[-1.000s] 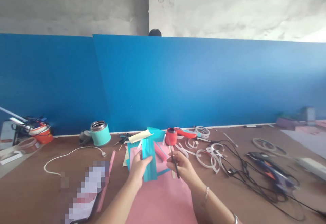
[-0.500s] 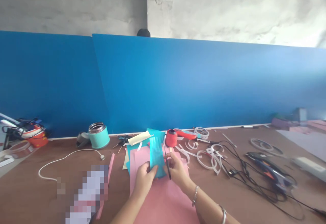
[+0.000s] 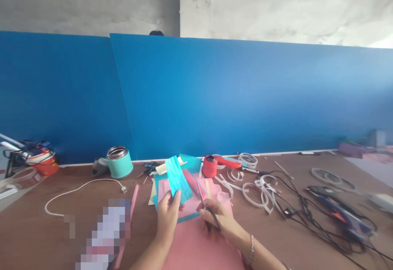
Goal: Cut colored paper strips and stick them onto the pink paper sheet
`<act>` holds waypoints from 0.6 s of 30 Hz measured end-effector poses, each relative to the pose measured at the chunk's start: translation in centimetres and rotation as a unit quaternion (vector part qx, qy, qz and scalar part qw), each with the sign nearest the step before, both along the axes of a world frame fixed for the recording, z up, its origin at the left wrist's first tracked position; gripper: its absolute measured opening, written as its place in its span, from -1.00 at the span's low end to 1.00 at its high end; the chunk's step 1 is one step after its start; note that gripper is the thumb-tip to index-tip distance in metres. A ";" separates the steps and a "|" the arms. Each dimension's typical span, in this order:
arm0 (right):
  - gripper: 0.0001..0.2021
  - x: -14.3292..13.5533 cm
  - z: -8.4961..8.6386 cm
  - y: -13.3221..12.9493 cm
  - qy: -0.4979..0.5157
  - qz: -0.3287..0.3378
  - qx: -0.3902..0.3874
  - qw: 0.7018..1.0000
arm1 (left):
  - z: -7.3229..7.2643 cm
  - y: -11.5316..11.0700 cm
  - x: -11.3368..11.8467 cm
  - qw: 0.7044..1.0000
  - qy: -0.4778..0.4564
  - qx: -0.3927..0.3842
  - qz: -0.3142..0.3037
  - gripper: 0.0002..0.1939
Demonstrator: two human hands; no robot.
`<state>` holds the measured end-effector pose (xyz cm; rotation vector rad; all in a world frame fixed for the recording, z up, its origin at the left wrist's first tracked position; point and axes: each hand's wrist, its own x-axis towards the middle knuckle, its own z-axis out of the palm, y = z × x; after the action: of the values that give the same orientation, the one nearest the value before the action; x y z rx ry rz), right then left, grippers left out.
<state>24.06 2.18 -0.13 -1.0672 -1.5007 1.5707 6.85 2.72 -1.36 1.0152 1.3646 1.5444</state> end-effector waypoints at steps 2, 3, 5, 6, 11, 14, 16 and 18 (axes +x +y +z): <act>-0.57 0.2 0.0 -0.2 0.005 0.027 -0.013 1.000 | 0.4 -0.1 0.1 1.000 -0.025 -0.001 -0.003 -0.61; -0.56 0.3 0.1 -0.3 0.009 0.036 -0.018 0.999 | 0.6 -0.1 0.2 0.999 -0.049 -0.001 -0.016 -0.61; -0.55 0.5 0.0 -0.4 0.023 0.050 -0.025 0.998 | 1.0 -0.2 0.3 0.991 -0.116 -0.009 -0.070 -0.62; -0.54 0.5 0.0 -0.4 0.033 0.057 -0.031 0.997 | 1.2 -0.3 0.4 0.983 -0.150 -0.020 -0.104 -0.62; -0.55 0.4 0.3 -0.5 0.060 0.046 -0.037 0.996 | 1.5 -0.6 0.7 0.971 -0.166 -0.041 -0.168 -0.59; -0.61 0.1 0.9 -0.8 0.031 0.017 -0.024 0.999 | 1.2 -0.8 0.6 0.980 -0.116 -0.016 -0.158 -0.61; -0.62 -0.1 1.3 -1.0 0.009 0.011 -0.020 1.000 | 1.3 -0.9 0.6 0.982 -0.079 -0.004 -0.171 -0.62; -0.63 -0.2 1.4 -1.1 -0.007 0.006 -0.016 1.000 | 1.6 -1.1 0.6 0.980 -0.044 0.009 -0.192 -0.63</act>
<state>23.84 1.09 1.31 -1.0911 -1.4984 1.6041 7.43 1.63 0.25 1.1314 1.0219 1.2958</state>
